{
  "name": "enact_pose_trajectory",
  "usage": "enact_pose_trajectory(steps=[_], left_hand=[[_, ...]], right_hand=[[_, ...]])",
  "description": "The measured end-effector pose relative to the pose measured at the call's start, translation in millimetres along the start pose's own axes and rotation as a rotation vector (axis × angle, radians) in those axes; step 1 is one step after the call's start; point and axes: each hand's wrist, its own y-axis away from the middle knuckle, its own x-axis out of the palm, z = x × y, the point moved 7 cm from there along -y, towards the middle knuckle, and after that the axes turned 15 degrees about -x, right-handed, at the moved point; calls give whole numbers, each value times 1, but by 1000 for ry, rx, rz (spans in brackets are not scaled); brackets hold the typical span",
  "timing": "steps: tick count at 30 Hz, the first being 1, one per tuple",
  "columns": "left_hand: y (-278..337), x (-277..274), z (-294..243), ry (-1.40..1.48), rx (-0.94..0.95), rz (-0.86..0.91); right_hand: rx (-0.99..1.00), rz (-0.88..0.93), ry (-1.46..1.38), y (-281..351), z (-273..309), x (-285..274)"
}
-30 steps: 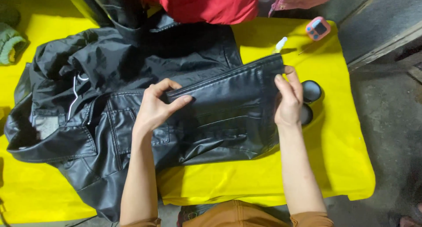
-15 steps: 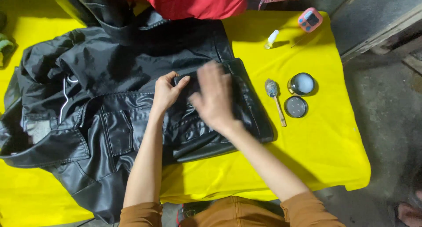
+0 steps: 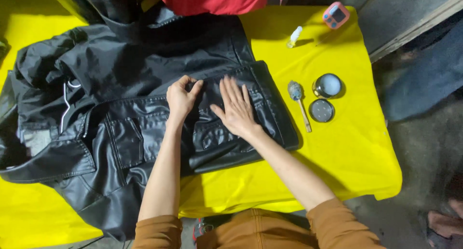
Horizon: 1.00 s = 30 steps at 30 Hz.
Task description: Applying a protective coating or polish to a black faux-leather jacket using an applicator, manual rubbing, and a hair dryer to set the substance.
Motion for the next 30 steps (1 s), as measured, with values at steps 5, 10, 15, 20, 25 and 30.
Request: enact_pose_trajectory(steps=[5,10,15,20,25,30], left_hand=[[-5,5,2,-50,39,-28],[-3,0,-3,-33,94,-67],[-1,-1,-3,9,117,-94],[13,-8,-12,41,159,-100],[64,-23,-60,-231,440,-329],[93,34,-47,-494,379,-80]], right_hand=[[97,-156,63,-1,-16,-29],[159,-100,68,-2,-29,-43],[135,18,117,6,-37,-23],[-47,2,82,3,2,-6],[52,-245,-58,4,-28,-47],[96,-394,-51,35,-78,-115]])
